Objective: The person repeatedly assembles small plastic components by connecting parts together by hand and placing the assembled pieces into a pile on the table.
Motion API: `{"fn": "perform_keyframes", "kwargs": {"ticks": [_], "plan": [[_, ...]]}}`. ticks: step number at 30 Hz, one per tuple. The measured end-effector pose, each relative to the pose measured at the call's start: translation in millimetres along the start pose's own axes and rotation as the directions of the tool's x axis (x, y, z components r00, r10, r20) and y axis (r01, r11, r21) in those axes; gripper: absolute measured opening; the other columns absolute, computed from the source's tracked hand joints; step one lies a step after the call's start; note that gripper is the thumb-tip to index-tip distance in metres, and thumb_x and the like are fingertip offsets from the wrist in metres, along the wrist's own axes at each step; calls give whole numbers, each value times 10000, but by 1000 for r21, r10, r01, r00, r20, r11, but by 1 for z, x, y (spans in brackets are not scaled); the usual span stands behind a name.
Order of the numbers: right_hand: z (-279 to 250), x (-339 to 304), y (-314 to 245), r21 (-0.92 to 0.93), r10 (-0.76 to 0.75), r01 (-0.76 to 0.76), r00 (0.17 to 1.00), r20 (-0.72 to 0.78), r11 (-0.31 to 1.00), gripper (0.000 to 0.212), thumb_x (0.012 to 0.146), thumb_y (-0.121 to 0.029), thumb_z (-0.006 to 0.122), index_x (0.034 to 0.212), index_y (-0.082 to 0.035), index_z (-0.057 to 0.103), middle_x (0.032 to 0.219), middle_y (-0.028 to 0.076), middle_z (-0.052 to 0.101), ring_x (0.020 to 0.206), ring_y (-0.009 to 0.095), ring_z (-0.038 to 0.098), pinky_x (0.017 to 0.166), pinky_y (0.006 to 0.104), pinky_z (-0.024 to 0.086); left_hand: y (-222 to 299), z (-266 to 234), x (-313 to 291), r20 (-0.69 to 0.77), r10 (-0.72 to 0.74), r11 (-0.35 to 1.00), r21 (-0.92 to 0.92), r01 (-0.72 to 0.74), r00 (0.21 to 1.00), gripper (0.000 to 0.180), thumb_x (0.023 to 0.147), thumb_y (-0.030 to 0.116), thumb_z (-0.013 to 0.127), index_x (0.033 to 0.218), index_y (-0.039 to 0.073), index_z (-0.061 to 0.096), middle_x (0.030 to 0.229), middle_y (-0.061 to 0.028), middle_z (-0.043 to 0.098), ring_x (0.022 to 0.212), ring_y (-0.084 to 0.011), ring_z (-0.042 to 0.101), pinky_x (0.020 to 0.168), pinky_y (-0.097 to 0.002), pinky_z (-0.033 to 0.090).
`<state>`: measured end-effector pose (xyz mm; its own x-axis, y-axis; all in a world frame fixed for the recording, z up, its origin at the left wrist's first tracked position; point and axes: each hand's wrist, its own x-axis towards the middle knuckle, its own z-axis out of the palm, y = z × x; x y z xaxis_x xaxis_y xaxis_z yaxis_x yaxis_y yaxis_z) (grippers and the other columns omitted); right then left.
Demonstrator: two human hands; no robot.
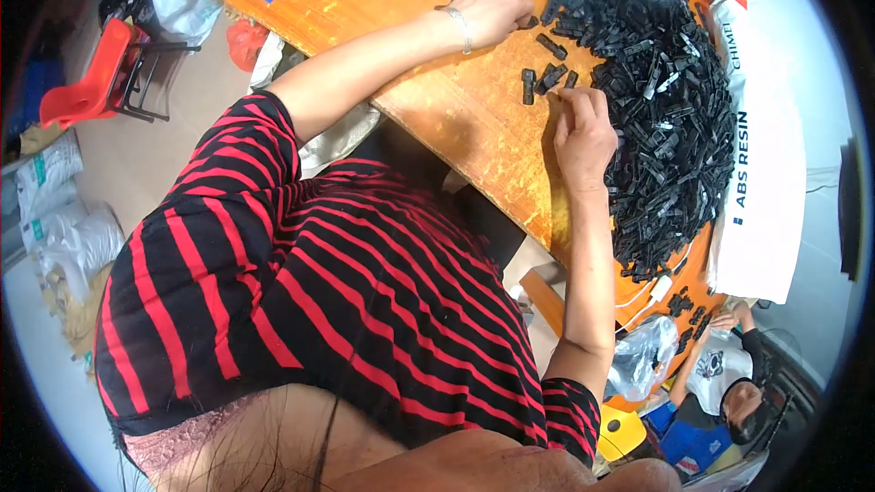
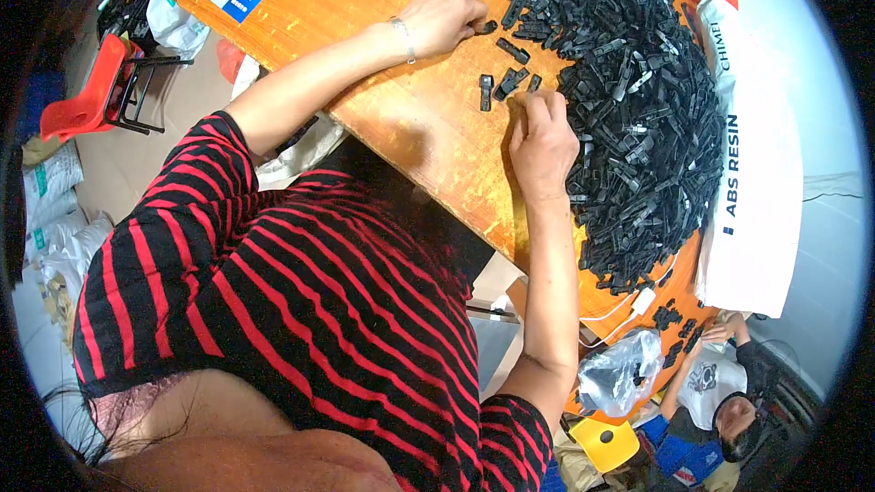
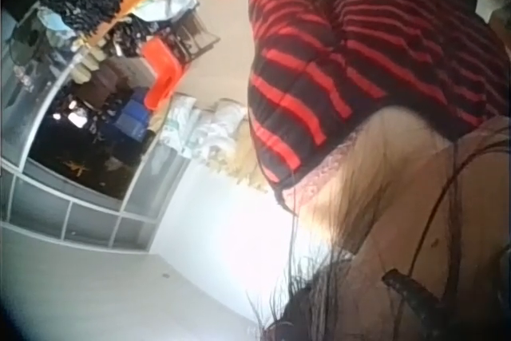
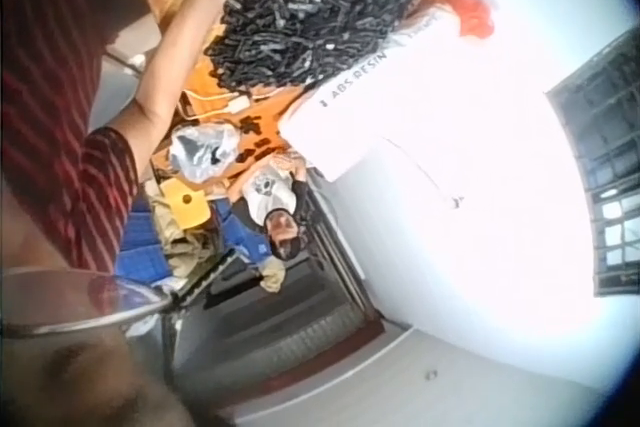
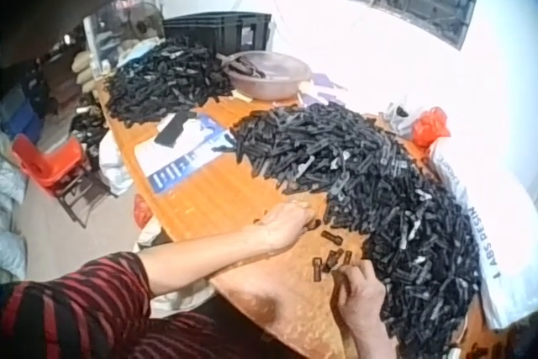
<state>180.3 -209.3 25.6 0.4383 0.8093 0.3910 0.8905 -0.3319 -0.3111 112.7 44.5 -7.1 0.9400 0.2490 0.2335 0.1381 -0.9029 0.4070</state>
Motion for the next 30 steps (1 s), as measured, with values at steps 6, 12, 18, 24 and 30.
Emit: {"fn": "perform_keyframes", "kwargs": {"ticks": [6, 12, 18, 24, 30], "plan": [[22, 2, -30, -26, 102, -100, 990, 95, 995, 185, 895, -206, 743, 1013, -79, 680, 970, 130, 665, 822, 367, 683, 710, 459, 559, 10, -3, -13, -44, 6, 999, -45, -8, 999, 170, 850, 127, 742, 991, 86, 657, 1015, -108, 690, 1001, -365, 663, 832, -492, 532], [33, 2, -49, 38, 94, -101, 983, 159, 994, 170, 892, -178, 732, 1013, -83, 660, 982, 135, 649, 837, 362, 680, 714, 462, 555, 13, -11, -29, 104, -187, 865, -453, 214, 977, 278, 872, 49, 738, 1141, 66, 669, 1035, -95, 716, 959, -235, 708, 840, -352, 567], [38, -1, -63, 187, 55, -86, 985, 163, 979, 153, 890, -180, 726, 1003, -91, 673, 992, 150, 638, 880, 386, 664, 748, 469, 548, 13, -16, -63, 323, -193, 118, -930, 349, 927, 347, 936, 39, 705, 1263, -15, 602, 1080, -85, 709, 982, -155, 701, 867, -293, 597], [30, 11, -67, 813, 400, -555, 794, 457, 174, 207, 1068, -137, 553, 1181, 33, 586, 827, 81, 676, 558, 114, 629, 488, 239, 505, 10, -14, -84, 329, -163, -44, -944, 326, 930, 273, 949, 64, 704, 1207, 29, 624, 1108, -58, 704, 980, -141, 705, 857, -269, 595], [30, 3, -53, 755, 419, -621, 755, 503, 212, 103, 1014, -97, 645, 990, 2, 629, 719, 47, 659, 529, 87, 597, 467, 227, 476, 12, -32, -102, 321, -135, 112, -935, 336, 937, 332, 941, 132, 740, 1232, 27, 619, 1076, -33, 703, 924, -111, 693, 791, -236, 575]]}}
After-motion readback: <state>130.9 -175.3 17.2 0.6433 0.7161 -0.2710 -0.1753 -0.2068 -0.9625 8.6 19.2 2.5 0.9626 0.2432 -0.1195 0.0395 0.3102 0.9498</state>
